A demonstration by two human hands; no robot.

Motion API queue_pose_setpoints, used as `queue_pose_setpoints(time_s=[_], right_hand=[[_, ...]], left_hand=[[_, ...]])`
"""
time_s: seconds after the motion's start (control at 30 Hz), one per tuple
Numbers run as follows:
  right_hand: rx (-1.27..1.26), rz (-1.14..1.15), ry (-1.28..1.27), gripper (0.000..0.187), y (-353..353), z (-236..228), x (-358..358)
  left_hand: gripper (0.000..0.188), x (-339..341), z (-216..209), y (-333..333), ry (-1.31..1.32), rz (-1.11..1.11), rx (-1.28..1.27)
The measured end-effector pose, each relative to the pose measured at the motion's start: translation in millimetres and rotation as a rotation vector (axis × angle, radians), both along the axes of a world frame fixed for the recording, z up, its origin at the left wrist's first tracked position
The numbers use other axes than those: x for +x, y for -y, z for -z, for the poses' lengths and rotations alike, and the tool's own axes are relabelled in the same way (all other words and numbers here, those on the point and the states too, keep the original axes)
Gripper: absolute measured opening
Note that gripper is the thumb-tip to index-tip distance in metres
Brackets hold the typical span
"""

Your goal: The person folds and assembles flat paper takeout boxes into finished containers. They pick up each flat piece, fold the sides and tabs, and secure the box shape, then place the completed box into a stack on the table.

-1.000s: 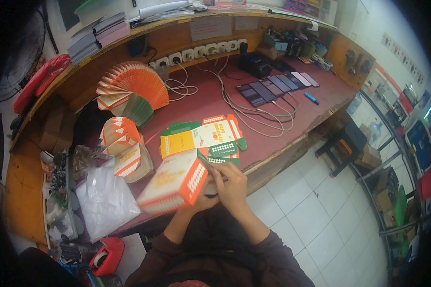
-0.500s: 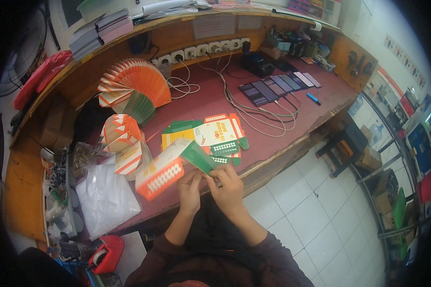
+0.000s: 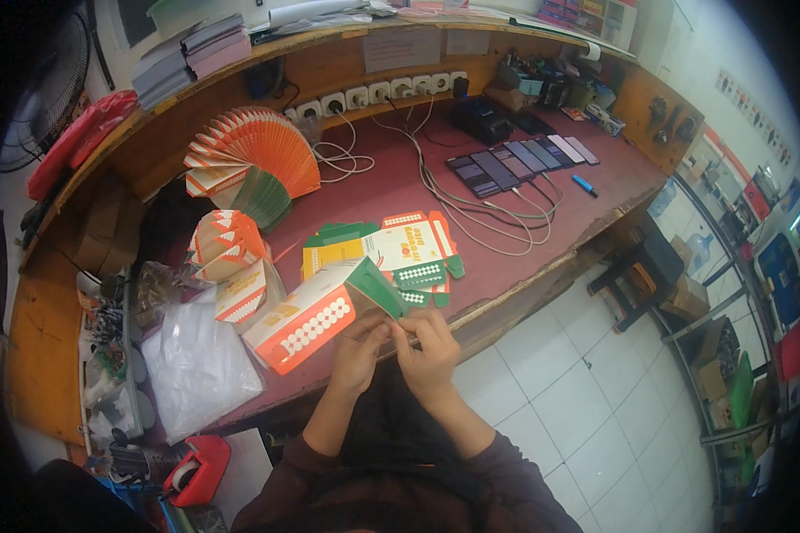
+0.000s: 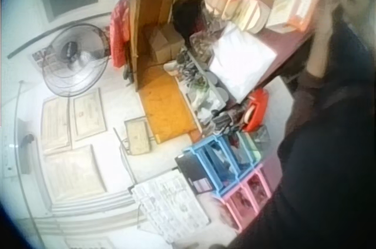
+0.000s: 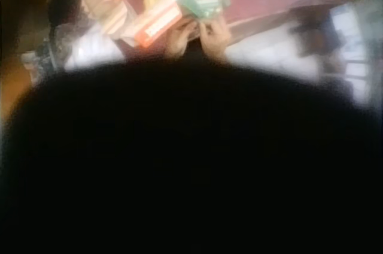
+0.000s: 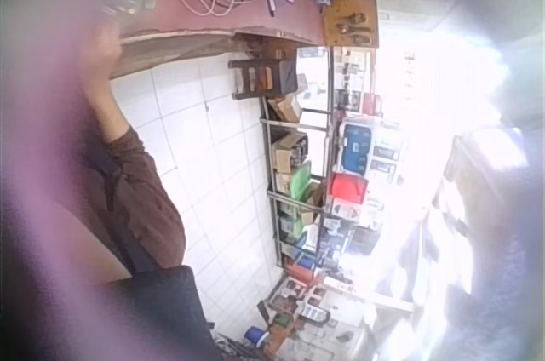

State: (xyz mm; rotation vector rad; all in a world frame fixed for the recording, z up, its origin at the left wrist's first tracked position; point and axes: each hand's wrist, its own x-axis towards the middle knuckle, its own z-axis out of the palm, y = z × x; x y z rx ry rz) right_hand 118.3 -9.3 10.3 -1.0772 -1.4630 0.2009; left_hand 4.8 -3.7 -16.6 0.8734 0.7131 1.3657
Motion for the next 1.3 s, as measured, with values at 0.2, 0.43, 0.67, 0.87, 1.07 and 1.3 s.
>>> queue_pose_setpoints(time_s=[0.2, 0.43, 0.67, 0.87, 1.07, 1.3], right_hand=[[-0.081, -0.124, 0.309, 0.024, 16, -10, -15], [-0.245, -0.233, 0.563, 0.047, -7, -16, 29], [-0.459, 0.010, 0.063, 0.062, -45, -22, 31], [-0.608, -0.132, 0.188, 0.031, -23, 11, 31], [-0.620, -0.486, -0.128, 0.016, 15, 30, 8], [-0.072, -0.754, 0.150, 0.028, 26, 15, 0]], left_hand=[[0.024, 0, 10, -11, 0.125, -0.192, 0.065], [0.016, -24, 18, 1, -0.934, -0.234, 0.524], [0.015, -15, 11, 40, -1.290, 0.032, 1.046], [0.017, -35, -16, 53, -1.395, 0.303, 0.967], [0.038, -86, -45, 36, -0.982, -0.279, 0.858], [0.043, -80, -23, 51, -0.790, -0.183, 0.697]])
